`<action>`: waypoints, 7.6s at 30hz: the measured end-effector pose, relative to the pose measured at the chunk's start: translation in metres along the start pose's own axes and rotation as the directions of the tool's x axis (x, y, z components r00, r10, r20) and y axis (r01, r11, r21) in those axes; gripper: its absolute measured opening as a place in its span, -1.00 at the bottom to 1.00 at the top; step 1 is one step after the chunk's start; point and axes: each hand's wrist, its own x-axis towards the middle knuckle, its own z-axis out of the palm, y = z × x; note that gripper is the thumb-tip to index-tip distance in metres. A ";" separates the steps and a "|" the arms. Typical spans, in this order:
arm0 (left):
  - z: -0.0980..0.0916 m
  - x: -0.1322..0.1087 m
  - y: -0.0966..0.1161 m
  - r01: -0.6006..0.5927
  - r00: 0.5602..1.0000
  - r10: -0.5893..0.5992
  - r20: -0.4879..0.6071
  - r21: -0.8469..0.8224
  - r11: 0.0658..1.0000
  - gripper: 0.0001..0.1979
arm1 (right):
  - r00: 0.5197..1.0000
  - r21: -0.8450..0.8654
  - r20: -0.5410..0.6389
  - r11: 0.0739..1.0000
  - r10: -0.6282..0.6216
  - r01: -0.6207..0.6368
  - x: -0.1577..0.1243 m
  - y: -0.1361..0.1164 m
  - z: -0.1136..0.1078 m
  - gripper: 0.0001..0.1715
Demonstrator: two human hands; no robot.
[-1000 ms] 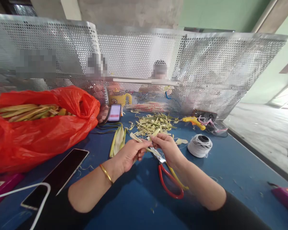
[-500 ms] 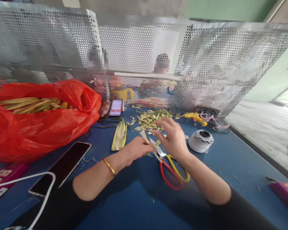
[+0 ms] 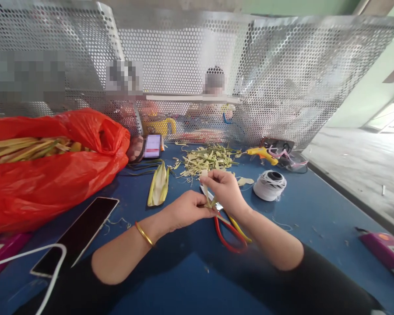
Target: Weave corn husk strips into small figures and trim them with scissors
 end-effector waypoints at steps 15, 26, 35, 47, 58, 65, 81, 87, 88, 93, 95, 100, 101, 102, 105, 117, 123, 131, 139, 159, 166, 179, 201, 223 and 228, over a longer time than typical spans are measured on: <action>0.001 0.002 0.001 0.010 0.999 -0.026 -0.045 -0.333 0.943 -0.65 | 0.954 -0.192 -0.158 0.956 -0.253 0.222 0.004 0.006 -0.004 -0.76; -0.012 0.003 0.004 0.091 0.980 -0.163 -0.114 -0.472 0.877 -0.62 | 0.912 0.201 0.338 0.929 0.231 -0.310 0.009 -0.007 -0.015 -0.52; -0.010 0.006 0.001 0.070 0.983 -0.137 -0.123 -0.440 0.895 -0.72 | 0.980 0.269 0.105 0.943 0.171 -0.194 0.004 -0.005 -0.004 -0.65; -0.014 0.006 0.006 -0.043 0.967 -0.130 -0.221 -0.640 0.767 -0.76 | 0.911 -0.305 -0.243 0.918 -0.333 0.254 0.001 -0.012 -0.014 -0.78; -0.016 0.002 0.015 -0.234 0.939 -0.009 -0.343 -0.660 0.714 -0.78 | 0.961 -0.467 0.054 0.844 -0.270 0.264 -0.023 -0.019 0.003 -0.77; -0.010 0.002 0.014 -0.228 0.934 -0.031 -0.355 -0.663 0.713 -0.79 | 0.902 -0.619 0.064 0.692 -0.426 0.371 -0.023 -0.009 0.007 -0.84; -0.016 0.001 0.017 -0.178 0.868 -0.223 -0.443 -0.697 0.695 -0.81 | 0.877 -0.441 0.268 0.758 -0.400 0.480 -0.017 -0.018 -0.003 -0.66; -0.020 -0.002 0.022 -0.087 0.929 -0.205 -0.308 -0.719 0.689 -0.88 | 0.748 -0.648 0.194 0.489 -0.635 0.584 -0.008 -0.024 -0.019 -0.80; -0.020 -0.003 0.021 -0.078 0.937 -0.196 -0.289 -0.721 0.688 -0.89 | 0.730 -0.660 0.246 0.442 -0.637 0.608 -0.007 -0.023 -0.020 -0.80; -0.016 0.001 0.015 -0.096 0.934 -0.169 -0.315 -0.677 0.729 -0.74 | 0.719 -0.726 0.338 0.319 -0.607 0.610 -0.006 -0.019 -0.018 -0.67; -0.016 0.003 0.012 -0.123 0.925 -0.141 -0.353 -0.629 0.768 -0.66 | 0.712 -0.744 0.352 0.280 -0.608 0.606 -0.007 -0.020 -0.018 -0.64; -0.020 0.005 0.011 -0.142 0.931 -0.079 -0.357 -0.553 0.821 -0.63 | 0.731 -0.722 0.365 0.320 -0.576 0.613 -0.008 -0.029 -0.025 -0.65; -0.021 0.005 0.011 -0.135 0.932 -0.084 -0.354 -0.550 0.824 -0.63 | 0.741 -0.710 0.375 0.341 -0.557 0.616 -0.008 -0.031 -0.027 -0.67; -0.021 0.005 0.012 -0.126 0.932 -0.091 -0.350 -0.551 0.825 -0.63 | 0.754 -0.695 0.388 0.370 -0.530 0.617 -0.008 -0.032 -0.028 -0.68; -0.022 0.004 0.011 -0.079 0.944 -0.127 -0.304 -0.583 0.809 -0.66 | 0.819 -0.632 0.407 0.522 -0.405 0.573 -0.006 -0.032 -0.033 -0.67; -0.016 0.002 0.008 -0.037 0.962 -0.082 -0.259 -0.426 0.904 -0.58 | 0.974 0.086 0.208 0.990 0.094 -0.114 0.008 -0.014 -0.018 -0.60; -0.011 0.002 0.010 -0.032 0.951 -0.075 -0.301 -0.336 0.941 -0.57 | 0.994 0.146 0.067 0.985 0.082 -0.091 0.003 -0.004 -0.006 -0.65; -0.010 0.000 0.012 0.022 0.955 -0.084 -0.285 -0.214 0.977 -0.75 | 0.826 -0.559 -0.206 0.756 -0.525 0.341 -0.001 -0.017 -0.021 -0.75; -0.008 0.000 0.008 -0.047 0.976 0.047 -0.213 0.006 0.999 -0.69 | 0.929 -0.323 0.226 0.877 -0.294 0.356 -0.001 -0.016 -0.014 -0.82; -0.018 0.003 0.009 -0.023 0.972 -0.113 -0.207 -0.563 0.826 -0.67 | 0.923 -0.568 0.221 0.728 -0.313 0.383 0.007 -0.031 -0.042 -0.61; -0.017 0.004 0.009 -0.038 0.938 -0.160 -0.308 -0.549 0.835 -0.77 | 0.849 -0.563 0.454 0.651 -0.270 0.509 0.003 -0.028 -0.036 -0.66; -0.014 0.002 0.020 -0.201 0.887 -0.191 -0.420 -0.724 0.660 -0.87 | 0.851 -0.675 0.232 0.552 -0.470 0.489 -0.018 -0.016 -0.003 -0.76; -0.018 0.001 0.013 -0.040 0.940 -0.200 -0.277 -0.670 0.742 -0.80 | 0.992 -0.041 0.097 0.996 0.081 -0.078 0.008 -0.010 -0.015 -0.53; -0.014 0.004 0.013 -0.217 0.889 -0.123 -0.442 -0.641 0.736 -0.49 | 0.998 0.088 0.065 0.996 0.027 -0.032 0.009 0.003 -0.006 -0.61; -0.013 0.000 0.009 -0.226 0.928 0.019 -0.373 -0.522 0.822 -0.36 | 0.986 -0.171 0.020 0.971 -0.164 0.165 0.004 0.007 -0.004 -0.75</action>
